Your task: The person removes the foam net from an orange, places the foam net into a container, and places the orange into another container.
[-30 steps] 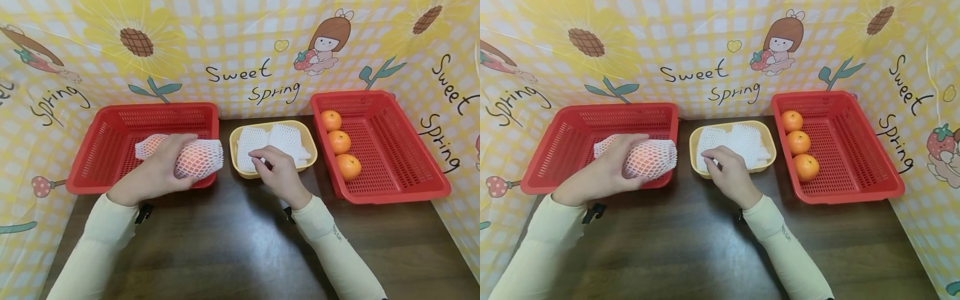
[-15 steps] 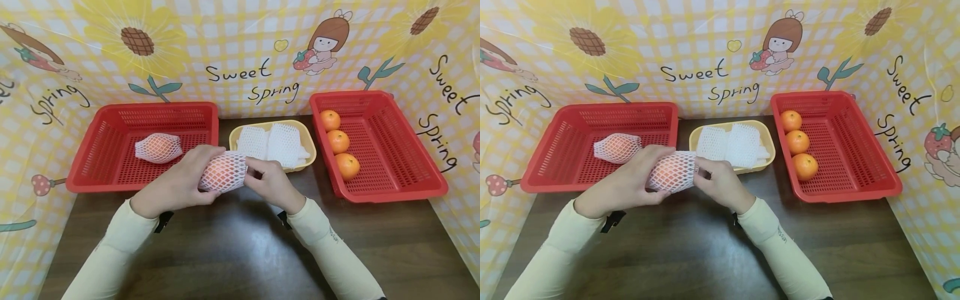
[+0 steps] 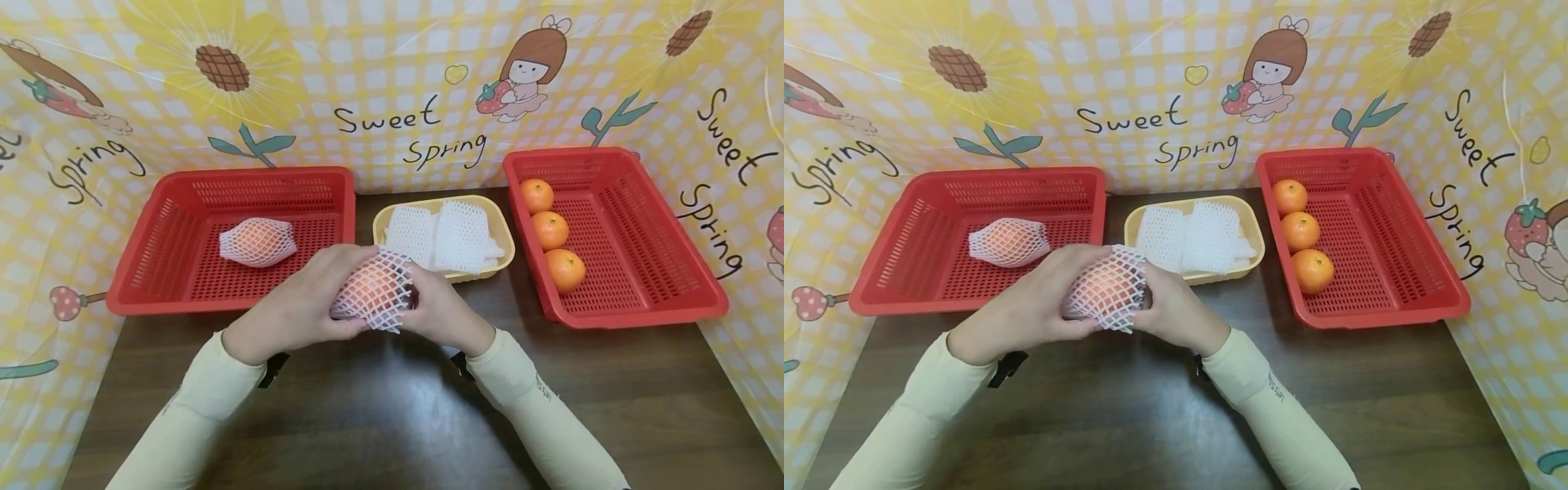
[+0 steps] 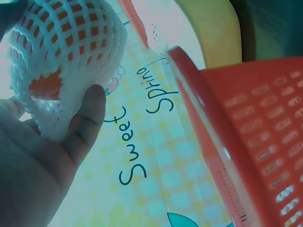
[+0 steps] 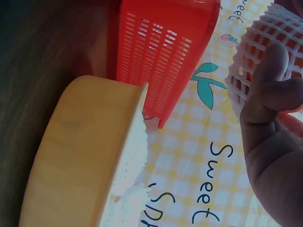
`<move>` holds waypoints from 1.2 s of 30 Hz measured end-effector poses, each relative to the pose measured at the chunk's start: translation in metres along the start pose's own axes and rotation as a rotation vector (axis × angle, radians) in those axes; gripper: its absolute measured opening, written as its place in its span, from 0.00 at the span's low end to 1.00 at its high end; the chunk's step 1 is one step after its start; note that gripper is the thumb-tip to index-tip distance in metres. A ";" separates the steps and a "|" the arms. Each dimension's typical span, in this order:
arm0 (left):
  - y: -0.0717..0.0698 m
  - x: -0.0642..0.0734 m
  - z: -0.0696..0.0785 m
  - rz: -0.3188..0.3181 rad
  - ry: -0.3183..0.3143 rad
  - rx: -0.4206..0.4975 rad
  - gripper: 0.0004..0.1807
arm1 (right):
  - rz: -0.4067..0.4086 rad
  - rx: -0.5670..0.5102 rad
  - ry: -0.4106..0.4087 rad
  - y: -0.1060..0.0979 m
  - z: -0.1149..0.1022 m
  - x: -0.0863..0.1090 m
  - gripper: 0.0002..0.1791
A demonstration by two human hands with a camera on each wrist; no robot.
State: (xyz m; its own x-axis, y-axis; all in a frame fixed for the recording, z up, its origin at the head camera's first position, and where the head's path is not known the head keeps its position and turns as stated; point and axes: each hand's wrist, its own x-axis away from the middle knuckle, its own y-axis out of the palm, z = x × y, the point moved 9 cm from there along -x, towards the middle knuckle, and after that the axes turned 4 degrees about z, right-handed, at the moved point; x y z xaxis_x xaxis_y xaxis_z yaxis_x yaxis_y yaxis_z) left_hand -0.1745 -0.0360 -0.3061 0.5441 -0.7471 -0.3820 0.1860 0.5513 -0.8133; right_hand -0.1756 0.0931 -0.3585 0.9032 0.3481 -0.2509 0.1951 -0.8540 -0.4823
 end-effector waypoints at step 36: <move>-0.007 0.022 -0.032 0.223 -0.352 0.349 0.17 | 0.060 -0.374 -0.028 -0.012 0.006 0.011 0.40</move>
State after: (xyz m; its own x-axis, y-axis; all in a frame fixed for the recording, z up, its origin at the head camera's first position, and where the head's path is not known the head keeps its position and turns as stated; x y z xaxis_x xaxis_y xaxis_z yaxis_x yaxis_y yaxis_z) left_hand -0.1897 -0.0682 -0.3228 0.8313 -0.4614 -0.3100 0.2625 0.8174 -0.5127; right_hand -0.1707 0.1095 -0.3604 0.9077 0.2988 -0.2945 0.2727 -0.9537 -0.1271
